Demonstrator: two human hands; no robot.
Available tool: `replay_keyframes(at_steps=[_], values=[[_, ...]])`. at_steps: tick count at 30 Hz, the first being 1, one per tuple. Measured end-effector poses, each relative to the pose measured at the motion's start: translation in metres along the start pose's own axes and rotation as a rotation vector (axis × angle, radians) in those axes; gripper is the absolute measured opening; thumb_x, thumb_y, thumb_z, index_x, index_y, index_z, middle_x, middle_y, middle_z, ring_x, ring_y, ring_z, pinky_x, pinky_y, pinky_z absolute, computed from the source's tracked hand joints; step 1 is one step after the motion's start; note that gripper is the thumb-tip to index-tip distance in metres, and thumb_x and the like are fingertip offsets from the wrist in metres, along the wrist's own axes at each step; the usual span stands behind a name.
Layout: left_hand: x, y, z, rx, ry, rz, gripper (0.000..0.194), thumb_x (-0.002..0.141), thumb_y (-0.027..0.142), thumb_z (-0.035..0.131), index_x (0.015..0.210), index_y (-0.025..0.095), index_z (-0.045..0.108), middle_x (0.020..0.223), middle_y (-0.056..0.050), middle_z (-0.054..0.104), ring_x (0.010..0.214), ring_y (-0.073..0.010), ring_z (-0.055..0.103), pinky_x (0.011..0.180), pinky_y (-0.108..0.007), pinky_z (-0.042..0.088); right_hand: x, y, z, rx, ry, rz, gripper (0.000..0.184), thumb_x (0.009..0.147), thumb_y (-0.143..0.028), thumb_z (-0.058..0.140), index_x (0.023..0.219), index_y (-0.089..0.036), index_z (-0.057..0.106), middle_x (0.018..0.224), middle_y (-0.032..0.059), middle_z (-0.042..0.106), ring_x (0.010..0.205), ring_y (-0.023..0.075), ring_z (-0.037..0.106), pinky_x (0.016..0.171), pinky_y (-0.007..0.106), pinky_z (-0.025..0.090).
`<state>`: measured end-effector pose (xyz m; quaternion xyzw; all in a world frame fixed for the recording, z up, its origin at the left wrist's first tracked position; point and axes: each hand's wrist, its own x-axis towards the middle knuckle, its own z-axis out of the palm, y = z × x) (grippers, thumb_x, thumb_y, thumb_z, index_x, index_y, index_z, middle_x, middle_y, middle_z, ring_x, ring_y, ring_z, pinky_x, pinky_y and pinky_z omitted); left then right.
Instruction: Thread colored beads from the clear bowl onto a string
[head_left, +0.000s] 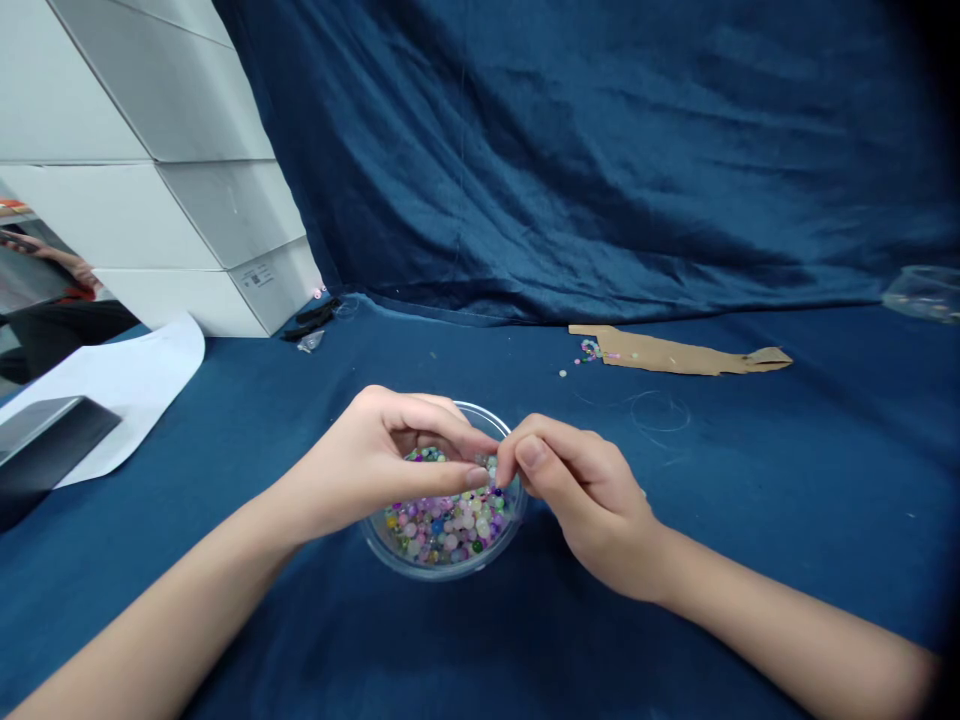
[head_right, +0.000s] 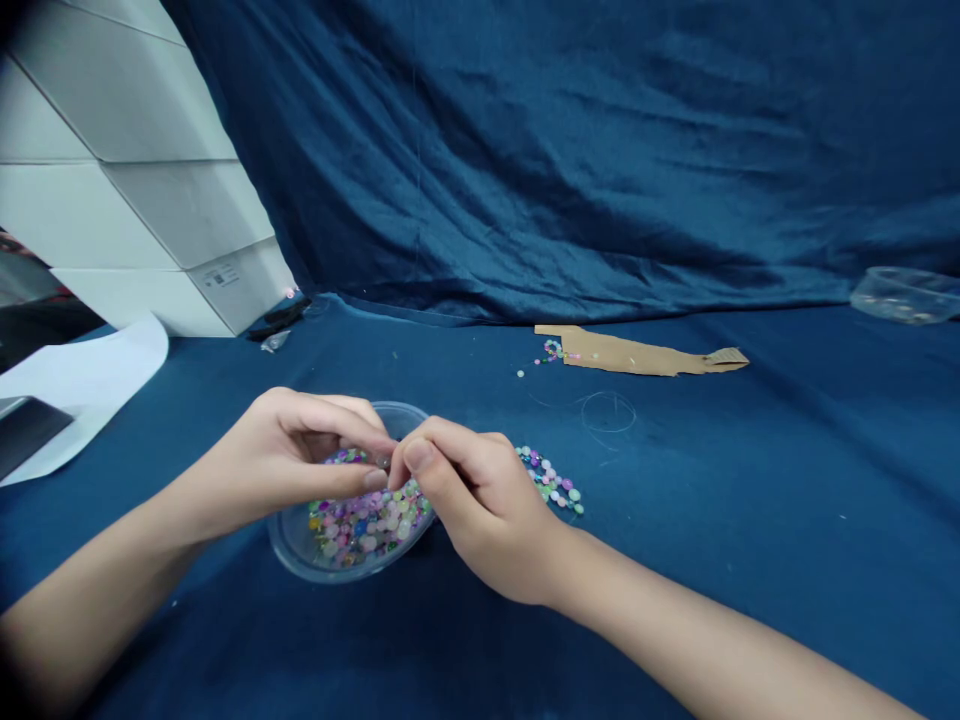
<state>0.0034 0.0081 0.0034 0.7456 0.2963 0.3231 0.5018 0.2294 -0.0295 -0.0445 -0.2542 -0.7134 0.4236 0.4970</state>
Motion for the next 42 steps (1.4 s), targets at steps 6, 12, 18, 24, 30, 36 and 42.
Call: replay_keyframes(at_steps=[6, 12, 18, 24, 30, 36, 42], values=[[-0.0015, -0.0012, -0.0003, 0.020, 0.000, -0.002, 0.022, 0.086, 0.017, 0.090, 0.105, 0.027, 0.091, 0.089, -0.005, 0.082, 0.082, -0.0143, 0.075, 0.072, -0.019, 0.061, 0.0019, -0.0001, -0.0001, -0.055, -0.016, -0.021, 0.034, 0.117, -0.031, 0.050, 0.092, -0.021, 0.069, 0.066, -0.0061, 0.051, 0.057, 0.0091, 0.042, 0.056, 0.025, 0.033], [-0.0037, -0.0005, -0.0014, 0.010, 0.003, 0.009, 0.022, 0.087, 0.017, 0.090, 0.106, 0.027, 0.091, 0.090, -0.005, 0.082, 0.083, -0.0150, 0.075, 0.071, -0.020, 0.061, 0.0016, -0.0001, -0.0006, -0.096, 0.001, 0.013, 0.036, 0.117, -0.036, 0.049, 0.092, -0.021, 0.069, 0.064, -0.0056, 0.048, 0.056, 0.0106, 0.041, 0.056, 0.026, 0.033], [-0.0029, -0.0012, -0.0011, -0.020, 0.015, -0.007, 0.023, 0.085, 0.017, 0.091, 0.106, 0.026, 0.091, 0.090, -0.006, 0.082, 0.083, -0.0163, 0.075, 0.071, -0.021, 0.062, 0.0008, -0.0014, -0.0007, -0.100, 0.004, 0.033, 0.037, 0.117, -0.038, 0.047, 0.091, -0.021, 0.068, 0.065, -0.0049, 0.048, 0.057, 0.0117, 0.041, 0.056, 0.028, 0.032], [-0.0031, -0.0012, -0.0009, -0.020, 0.017, -0.032, 0.022, 0.086, 0.020, 0.090, 0.108, 0.026, 0.091, 0.093, -0.007, 0.082, 0.084, -0.0168, 0.075, 0.071, -0.022, 0.061, 0.0012, 0.0000, -0.0003, -0.086, 0.014, 0.033, 0.037, 0.117, -0.037, 0.048, 0.089, -0.021, 0.065, 0.066, -0.0056, 0.046, 0.058, 0.0107, 0.039, 0.056, 0.027, 0.031], [-0.0035, -0.0010, -0.0009, -0.016, 0.043, -0.059, 0.018, 0.085, 0.024, 0.092, 0.103, 0.025, 0.092, 0.090, -0.007, 0.080, 0.082, -0.0155, 0.073, 0.069, -0.021, 0.059, 0.0006, 0.0007, -0.0014, -0.104, 0.023, 0.026, 0.037, 0.117, -0.038, 0.047, 0.087, -0.021, 0.064, 0.069, -0.0041, 0.051, 0.059, 0.0114, 0.043, 0.057, 0.027, 0.034], [-0.0022, -0.0006, 0.0008, -0.045, 0.059, -0.022, 0.021, 0.085, 0.021, 0.092, 0.105, 0.026, 0.091, 0.095, -0.006, 0.079, 0.085, -0.0136, 0.074, 0.072, -0.018, 0.061, 0.0019, -0.0002, -0.0017, -0.147, 0.004, 0.027, 0.040, 0.114, -0.037, 0.050, 0.079, -0.021, 0.058, 0.065, -0.0044, 0.047, 0.058, 0.0113, 0.041, 0.056, 0.027, 0.033], [-0.0017, 0.0014, -0.0004, 0.068, 0.024, 0.056, 0.020, 0.088, 0.019, 0.089, 0.105, 0.028, 0.091, 0.106, -0.005, 0.084, 0.098, -0.0175, 0.079, 0.084, -0.020, 0.064, 0.0044, 0.0011, -0.0009, -0.204, 0.007, 0.061, 0.045, 0.113, -0.038, 0.051, 0.072, -0.020, 0.056, 0.063, -0.0042, 0.044, 0.058, 0.0113, 0.039, 0.055, 0.027, 0.030]])
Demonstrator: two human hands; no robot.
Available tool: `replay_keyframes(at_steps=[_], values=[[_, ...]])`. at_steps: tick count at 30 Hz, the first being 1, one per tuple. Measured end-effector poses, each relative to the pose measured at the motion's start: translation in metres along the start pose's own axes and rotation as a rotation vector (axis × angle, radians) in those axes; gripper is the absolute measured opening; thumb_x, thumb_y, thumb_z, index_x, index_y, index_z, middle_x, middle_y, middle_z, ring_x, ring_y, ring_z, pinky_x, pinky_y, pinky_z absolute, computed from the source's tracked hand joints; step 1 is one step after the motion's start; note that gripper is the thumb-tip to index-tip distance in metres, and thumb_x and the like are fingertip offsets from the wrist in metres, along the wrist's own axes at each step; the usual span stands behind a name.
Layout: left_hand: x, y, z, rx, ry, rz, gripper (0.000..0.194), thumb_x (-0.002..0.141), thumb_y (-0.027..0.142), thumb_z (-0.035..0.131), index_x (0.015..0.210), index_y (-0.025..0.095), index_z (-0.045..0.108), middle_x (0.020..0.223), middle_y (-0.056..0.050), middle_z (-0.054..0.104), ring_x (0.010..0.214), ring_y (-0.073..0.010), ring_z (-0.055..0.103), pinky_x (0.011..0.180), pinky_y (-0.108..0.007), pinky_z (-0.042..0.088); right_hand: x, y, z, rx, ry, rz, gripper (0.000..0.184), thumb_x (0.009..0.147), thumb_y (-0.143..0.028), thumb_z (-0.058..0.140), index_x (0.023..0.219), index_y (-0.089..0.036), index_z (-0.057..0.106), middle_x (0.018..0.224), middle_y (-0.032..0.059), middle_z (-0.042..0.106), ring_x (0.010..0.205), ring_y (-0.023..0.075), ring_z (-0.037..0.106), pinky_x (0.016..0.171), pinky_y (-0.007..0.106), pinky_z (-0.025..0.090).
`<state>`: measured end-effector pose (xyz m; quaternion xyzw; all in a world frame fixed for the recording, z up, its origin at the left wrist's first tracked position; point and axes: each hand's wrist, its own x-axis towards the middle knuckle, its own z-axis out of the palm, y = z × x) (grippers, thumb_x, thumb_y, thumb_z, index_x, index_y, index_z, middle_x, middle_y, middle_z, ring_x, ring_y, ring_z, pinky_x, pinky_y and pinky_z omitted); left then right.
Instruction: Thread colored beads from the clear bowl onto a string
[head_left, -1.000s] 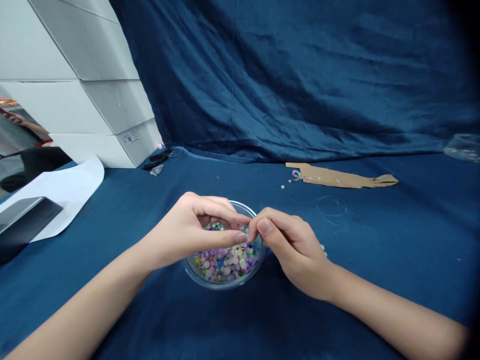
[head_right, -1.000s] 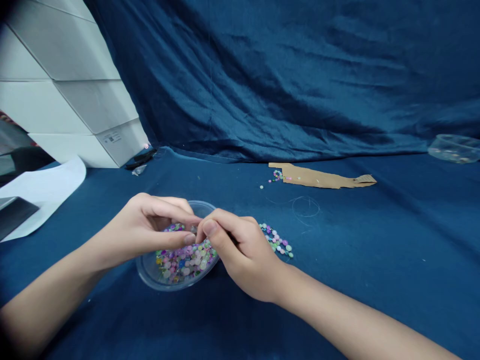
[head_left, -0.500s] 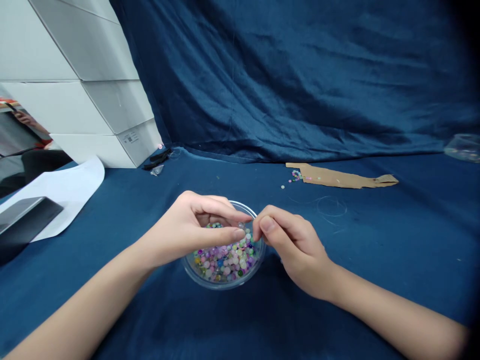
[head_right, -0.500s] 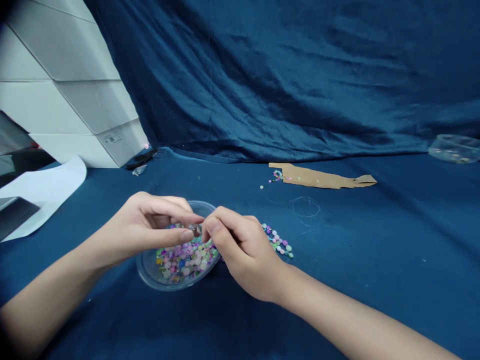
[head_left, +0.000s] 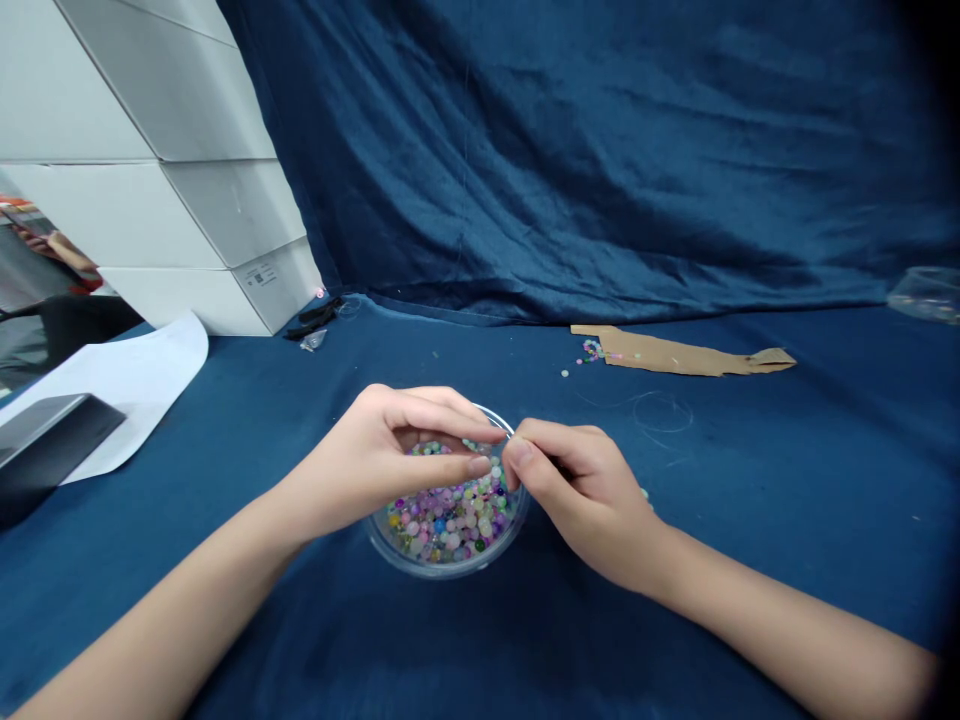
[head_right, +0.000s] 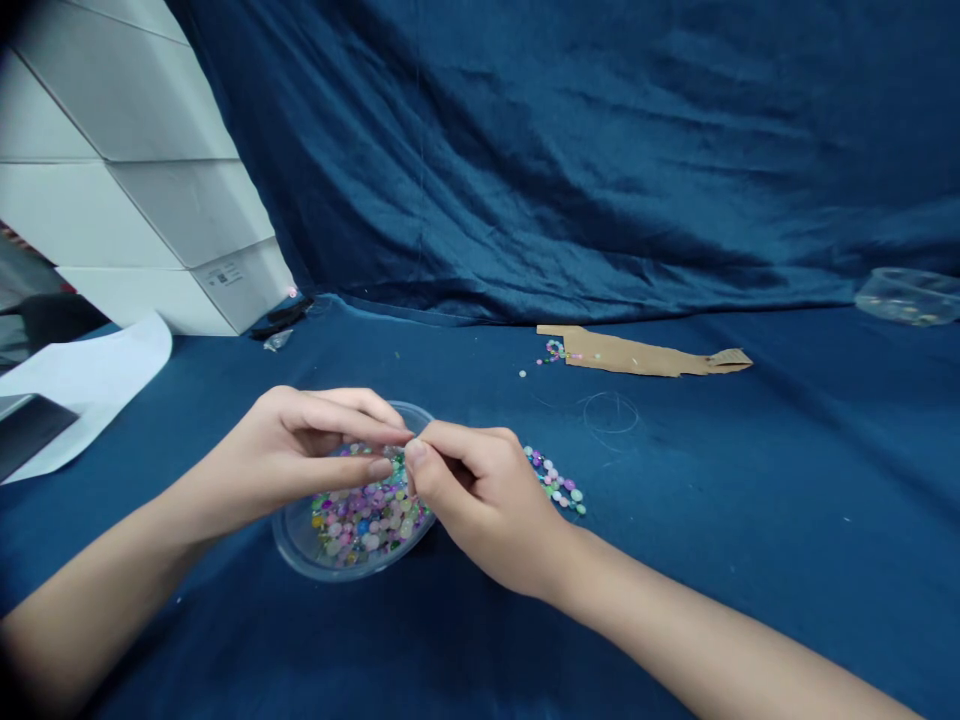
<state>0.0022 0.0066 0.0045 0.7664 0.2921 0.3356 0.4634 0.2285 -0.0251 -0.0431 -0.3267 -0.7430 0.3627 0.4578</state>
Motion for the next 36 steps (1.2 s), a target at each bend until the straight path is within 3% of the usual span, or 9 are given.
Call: replay_keyframes(at_steps=[14, 18, 23, 36], values=[[0.0011, 0.0008, 0.0026, 0.024, -0.009, -0.013, 0.020, 0.092, 0.018, 0.085, 0.110, 0.027, 0.091, 0.096, -0.004, 0.083, 0.088, -0.0153, 0.077, 0.076, -0.018, 0.061, -0.0006, 0.0003, -0.0003, -0.048, -0.029, 0.045, 0.047, 0.112, -0.039, 0.051, 0.069, -0.020, 0.056, 0.060, -0.0049, 0.038, 0.055, 0.0112, 0.036, 0.054, 0.028, 0.029], [0.0000, 0.0004, 0.0024, 0.019, -0.009, 0.003, 0.020, 0.092, 0.020, 0.085, 0.111, 0.026, 0.090, 0.103, -0.006, 0.084, 0.097, -0.0186, 0.079, 0.082, -0.021, 0.063, -0.0005, -0.0002, -0.0007, -0.037, -0.033, 0.048, 0.046, 0.111, -0.038, 0.052, 0.068, -0.020, 0.056, 0.060, -0.0049, 0.037, 0.055, 0.0114, 0.035, 0.054, 0.028, 0.028], [-0.0006, -0.0022, 0.0030, -0.003, 0.007, -0.013, 0.025, 0.092, 0.018, 0.085, 0.115, 0.026, 0.089, 0.106, -0.004, 0.081, 0.097, -0.0147, 0.077, 0.083, -0.017, 0.062, -0.0002, -0.0005, -0.0007, -0.035, -0.038, 0.045, 0.046, 0.110, -0.035, 0.053, 0.066, -0.020, 0.054, 0.058, -0.0054, 0.035, 0.054, 0.0107, 0.033, 0.053, 0.028, 0.027], [-0.0007, -0.0004, 0.0023, -0.031, 0.004, 0.017, 0.015, 0.092, 0.014, 0.083, 0.102, 0.025, 0.088, 0.099, -0.002, 0.082, 0.092, -0.0134, 0.076, 0.082, -0.017, 0.060, -0.0001, 0.0009, -0.0011, 0.013, -0.020, 0.079, 0.049, 0.112, -0.040, 0.052, 0.067, -0.019, 0.053, 0.061, -0.0052, 0.036, 0.058, 0.0106, 0.034, 0.055, 0.028, 0.026]])
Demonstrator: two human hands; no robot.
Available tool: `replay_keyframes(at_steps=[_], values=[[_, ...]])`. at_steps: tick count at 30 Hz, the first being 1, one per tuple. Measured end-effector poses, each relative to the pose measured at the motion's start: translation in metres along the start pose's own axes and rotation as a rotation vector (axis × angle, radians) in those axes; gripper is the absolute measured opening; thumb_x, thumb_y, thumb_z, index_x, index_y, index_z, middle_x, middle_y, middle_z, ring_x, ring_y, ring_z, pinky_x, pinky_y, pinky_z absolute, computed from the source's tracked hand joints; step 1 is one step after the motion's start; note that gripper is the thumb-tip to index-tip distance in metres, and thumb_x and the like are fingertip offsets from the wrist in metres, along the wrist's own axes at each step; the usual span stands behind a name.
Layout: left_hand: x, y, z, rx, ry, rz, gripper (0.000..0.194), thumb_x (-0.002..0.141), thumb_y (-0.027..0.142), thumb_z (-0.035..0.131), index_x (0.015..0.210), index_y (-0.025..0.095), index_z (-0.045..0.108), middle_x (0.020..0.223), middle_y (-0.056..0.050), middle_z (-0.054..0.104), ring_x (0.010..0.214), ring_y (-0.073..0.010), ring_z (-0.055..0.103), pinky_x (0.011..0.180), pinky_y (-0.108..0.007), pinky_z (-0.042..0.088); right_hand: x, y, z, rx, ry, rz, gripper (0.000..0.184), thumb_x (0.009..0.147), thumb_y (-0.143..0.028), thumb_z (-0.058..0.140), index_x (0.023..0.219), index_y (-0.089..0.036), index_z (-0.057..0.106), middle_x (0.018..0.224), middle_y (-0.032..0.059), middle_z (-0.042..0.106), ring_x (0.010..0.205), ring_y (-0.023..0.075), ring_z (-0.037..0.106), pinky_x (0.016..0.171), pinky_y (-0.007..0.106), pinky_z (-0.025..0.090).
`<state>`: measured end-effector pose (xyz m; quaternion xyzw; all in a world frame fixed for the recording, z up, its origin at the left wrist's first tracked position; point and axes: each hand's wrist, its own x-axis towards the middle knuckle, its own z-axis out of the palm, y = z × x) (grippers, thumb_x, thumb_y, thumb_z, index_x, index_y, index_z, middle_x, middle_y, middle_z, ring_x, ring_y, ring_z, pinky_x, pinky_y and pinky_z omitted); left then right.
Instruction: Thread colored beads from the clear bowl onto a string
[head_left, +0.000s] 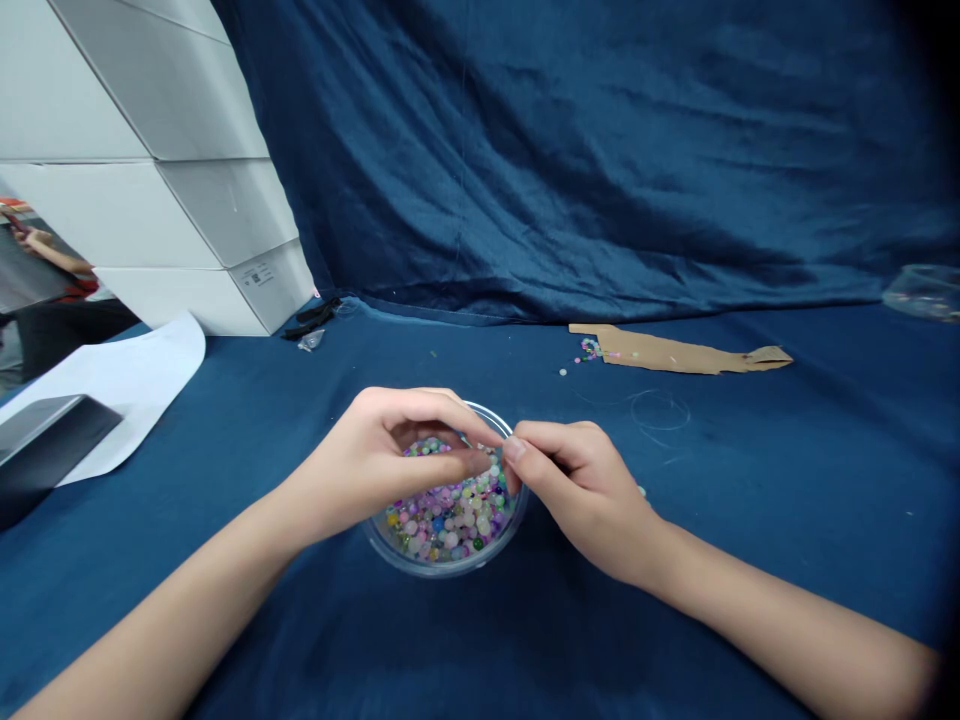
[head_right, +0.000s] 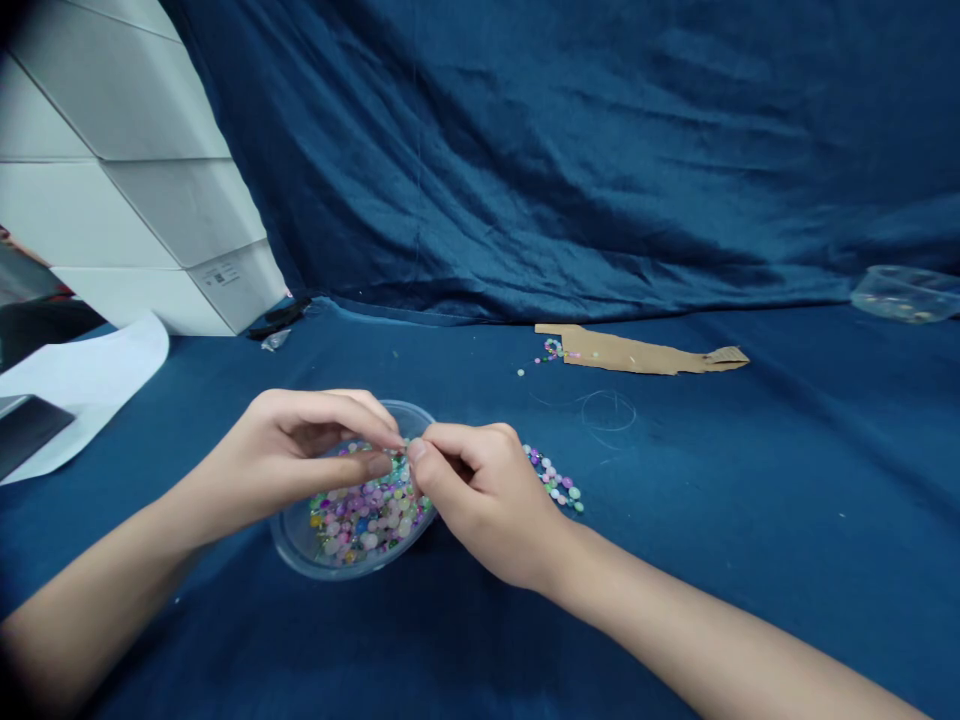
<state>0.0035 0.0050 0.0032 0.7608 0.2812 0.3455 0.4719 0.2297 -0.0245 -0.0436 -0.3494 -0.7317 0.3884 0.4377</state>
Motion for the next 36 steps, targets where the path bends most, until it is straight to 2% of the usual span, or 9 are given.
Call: replay_keyframes(at_steps=[4, 12, 19, 25, 32, 36], values=[[-0.0005, -0.0013, -0.0001, -0.005, 0.000, -0.022, 0.017, 0.091, 0.016, 0.086, 0.106, 0.025, 0.089, 0.103, -0.002, 0.083, 0.096, -0.0147, 0.078, 0.083, -0.017, 0.062, -0.0004, 0.0006, -0.0003, 0.000, 0.007, 0.011, 0.048, 0.111, -0.039, 0.052, 0.067, -0.019, 0.054, 0.061, -0.0050, 0.038, 0.058, 0.0110, 0.035, 0.055, 0.028, 0.027], [-0.0015, -0.0009, 0.0016, -0.025, 0.020, -0.045, 0.024, 0.091, 0.014, 0.084, 0.109, 0.029, 0.088, 0.101, 0.001, 0.083, 0.094, -0.0119, 0.078, 0.082, -0.014, 0.063, -0.0002, 0.0025, -0.0013, -0.009, 0.039, 0.035, 0.046, 0.110, -0.039, 0.053, 0.069, -0.019, 0.058, 0.060, -0.0044, 0.044, 0.058, 0.0115, 0.040, 0.057, 0.028, 0.029], [0.0005, -0.0008, 0.0014, 0.003, 0.015, 0.001, 0.025, 0.091, 0.009, 0.082, 0.104, 0.030, 0.090, 0.100, 0.001, 0.083, 0.091, -0.0118, 0.078, 0.081, -0.015, 0.062, 0.0000, 0.0019, -0.0014, -0.014, 0.041, 0.039, 0.045, 0.110, -0.040, 0.053, 0.069, -0.020, 0.059, 0.060, -0.0040, 0.045, 0.058, 0.0120, 0.040, 0.057, 0.029, 0.029], [-0.0003, -0.0011, 0.0000, 0.014, -0.007, 0.019, 0.026, 0.092, 0.009, 0.081, 0.103, 0.031, 0.090, 0.102, 0.003, 0.085, 0.095, -0.0115, 0.079, 0.084, -0.014, 0.062, -0.0006, 0.0027, -0.0014, -0.020, 0.043, 0.045, 0.045, 0.110, -0.041, 0.052, 0.070, -0.020, 0.059, 0.063, -0.0018, 0.051, 0.061, 0.0134, 0.045, 0.058, 0.030, 0.031], [0.0009, -0.0013, 0.0002, 0.012, -0.001, 0.005, 0.023, 0.092, 0.009, 0.082, 0.099, 0.029, 0.090, 0.099, 0.002, 0.085, 0.092, -0.0109, 0.079, 0.082, -0.012, 0.062, 0.0000, 0.0015, -0.0017, -0.029, 0.045, 0.043, 0.045, 0.110, -0.041, 0.052, 0.071, -0.020, 0.060, 0.062, -0.0024, 0.052, 0.059, 0.0129, 0.044, 0.057, 0.030, 0.031], [0.0006, -0.0028, 0.0012, -0.083, 0.014, -0.050, 0.022, 0.092, 0.011, 0.084, 0.102, 0.029, 0.090, 0.097, 0.002, 0.085, 0.090, -0.0099, 0.080, 0.081, -0.010, 0.063, 0.0000, 0.0010, -0.0013, -0.037, 0.044, 0.037, 0.045, 0.110, -0.039, 0.052, 0.069, -0.020, 0.058, 0.061, -0.0037, 0.048, 0.058, 0.0118, 0.041, 0.057, 0.029, 0.030]])
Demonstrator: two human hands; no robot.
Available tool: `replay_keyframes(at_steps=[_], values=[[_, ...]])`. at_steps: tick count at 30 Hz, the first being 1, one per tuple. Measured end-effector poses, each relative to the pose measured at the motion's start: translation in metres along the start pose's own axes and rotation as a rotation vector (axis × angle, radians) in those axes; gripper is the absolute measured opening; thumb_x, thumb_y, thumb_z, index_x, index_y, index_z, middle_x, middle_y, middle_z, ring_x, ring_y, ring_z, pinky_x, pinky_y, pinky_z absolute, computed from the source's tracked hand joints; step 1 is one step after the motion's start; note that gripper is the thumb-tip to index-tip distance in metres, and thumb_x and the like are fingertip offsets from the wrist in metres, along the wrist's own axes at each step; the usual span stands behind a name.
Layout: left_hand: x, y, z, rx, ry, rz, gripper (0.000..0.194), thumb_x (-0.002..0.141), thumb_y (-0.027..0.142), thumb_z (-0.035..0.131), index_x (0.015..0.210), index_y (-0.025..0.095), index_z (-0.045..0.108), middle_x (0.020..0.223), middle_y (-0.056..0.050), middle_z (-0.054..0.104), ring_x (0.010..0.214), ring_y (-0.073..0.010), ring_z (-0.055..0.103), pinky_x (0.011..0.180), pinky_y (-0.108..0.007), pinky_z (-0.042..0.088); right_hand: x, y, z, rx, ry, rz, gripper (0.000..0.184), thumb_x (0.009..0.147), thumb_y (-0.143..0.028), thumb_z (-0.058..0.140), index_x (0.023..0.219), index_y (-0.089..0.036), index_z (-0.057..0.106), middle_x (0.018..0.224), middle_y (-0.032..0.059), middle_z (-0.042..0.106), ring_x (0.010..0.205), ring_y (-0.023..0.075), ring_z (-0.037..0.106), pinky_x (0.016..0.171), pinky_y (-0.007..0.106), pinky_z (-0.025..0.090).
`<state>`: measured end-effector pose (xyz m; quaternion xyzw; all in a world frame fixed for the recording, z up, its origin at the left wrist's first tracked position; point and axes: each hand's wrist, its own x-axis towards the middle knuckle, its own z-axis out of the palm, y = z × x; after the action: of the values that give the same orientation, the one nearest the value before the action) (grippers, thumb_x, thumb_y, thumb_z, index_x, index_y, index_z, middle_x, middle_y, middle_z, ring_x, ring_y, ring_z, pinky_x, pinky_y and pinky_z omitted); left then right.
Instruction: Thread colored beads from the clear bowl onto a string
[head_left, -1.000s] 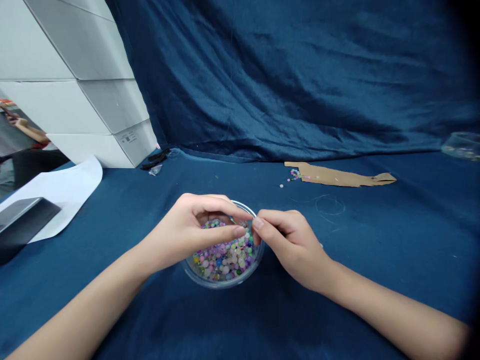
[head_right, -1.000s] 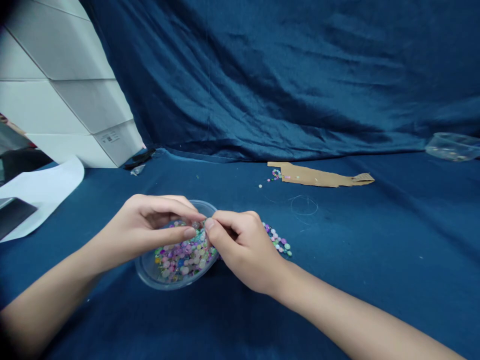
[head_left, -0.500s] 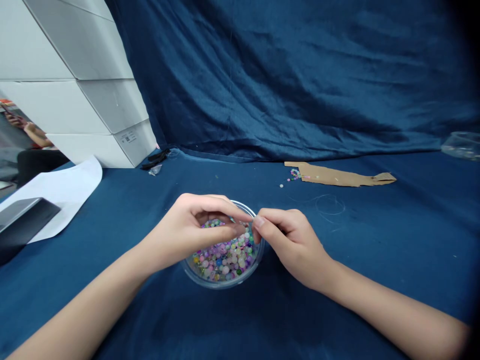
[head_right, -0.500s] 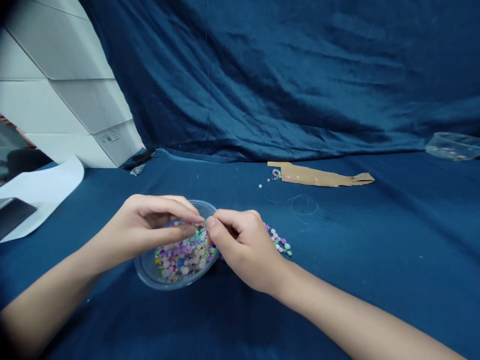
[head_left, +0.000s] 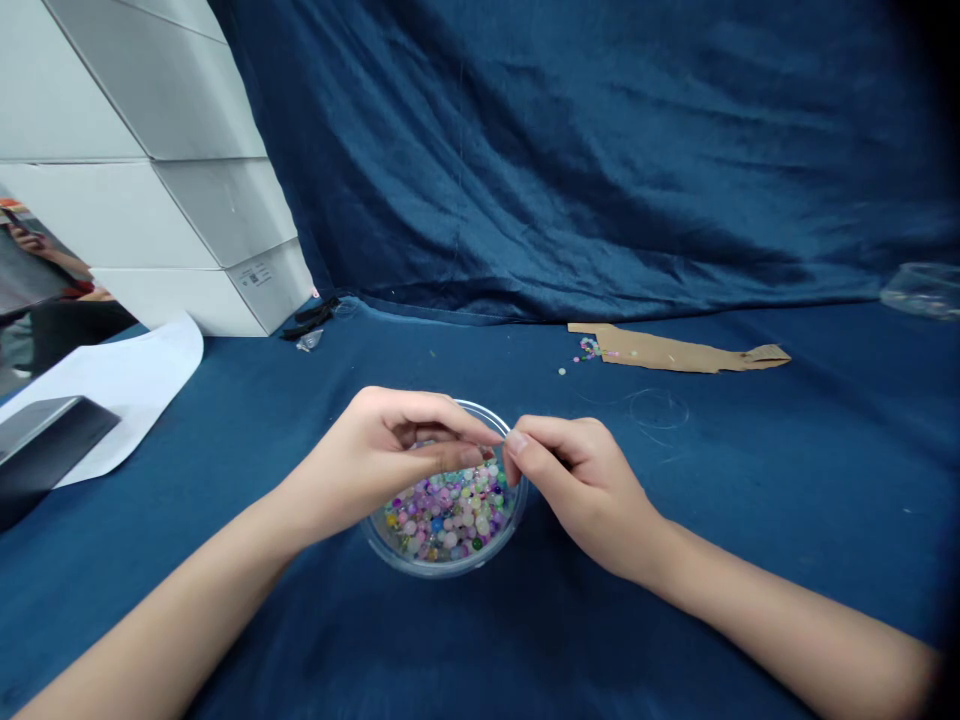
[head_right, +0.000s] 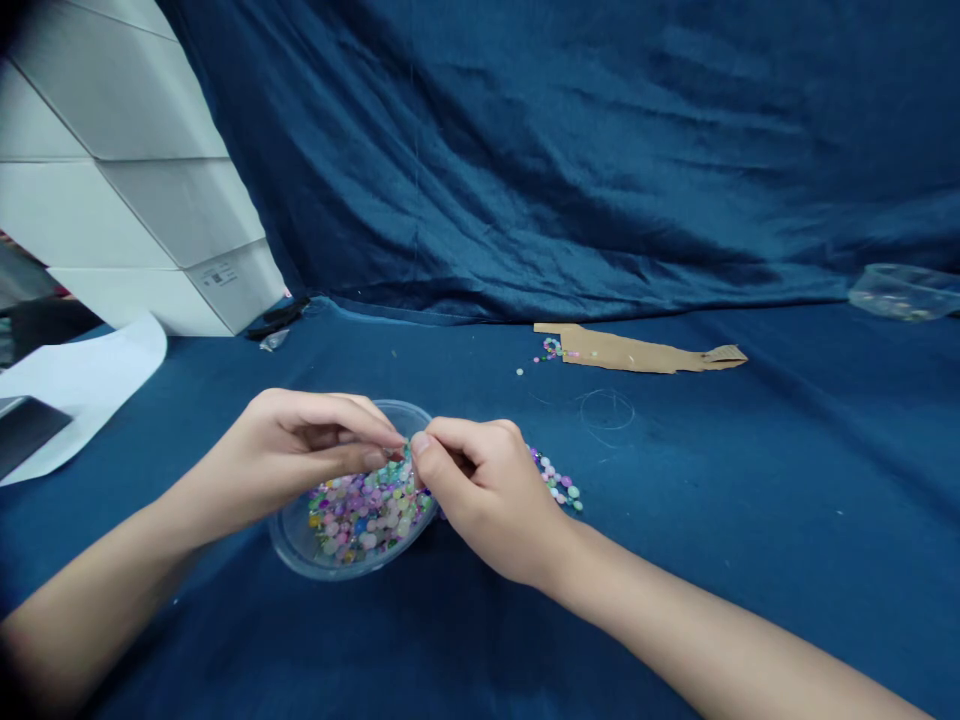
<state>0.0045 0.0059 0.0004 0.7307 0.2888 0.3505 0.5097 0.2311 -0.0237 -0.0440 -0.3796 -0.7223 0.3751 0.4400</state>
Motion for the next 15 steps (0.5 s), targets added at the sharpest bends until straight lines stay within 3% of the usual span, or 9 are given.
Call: replay_keyframes(at_steps=[4, 15], values=[[-0.0007, -0.0003, 0.0012, -0.062, 0.032, -0.064, 0.019, 0.090, 0.014, 0.087, 0.104, 0.028, 0.089, 0.097, 0.002, 0.087, 0.090, -0.0105, 0.081, 0.082, -0.011, 0.064, 0.0003, -0.0010, 0.0005, -0.011, -0.006, -0.016, 0.046, 0.110, -0.037, 0.052, 0.068, -0.019, 0.056, 0.059, -0.0054, 0.041, 0.056, 0.0105, 0.036, 0.055, 0.028, 0.028], [0.0015, 0.0027, 0.0023, -0.025, 0.000, -0.011, 0.024, 0.093, 0.008, 0.081, 0.102, 0.028, 0.090, 0.094, 0.001, 0.086, 0.088, -0.0093, 0.081, 0.077, -0.008, 0.062, -0.0007, -0.0021, 0.0002, -0.012, -0.018, -0.032, 0.046, 0.110, -0.036, 0.052, 0.068, -0.019, 0.056, 0.059, -0.0056, 0.038, 0.056, 0.0106, 0.035, 0.054, 0.028, 0.027]])
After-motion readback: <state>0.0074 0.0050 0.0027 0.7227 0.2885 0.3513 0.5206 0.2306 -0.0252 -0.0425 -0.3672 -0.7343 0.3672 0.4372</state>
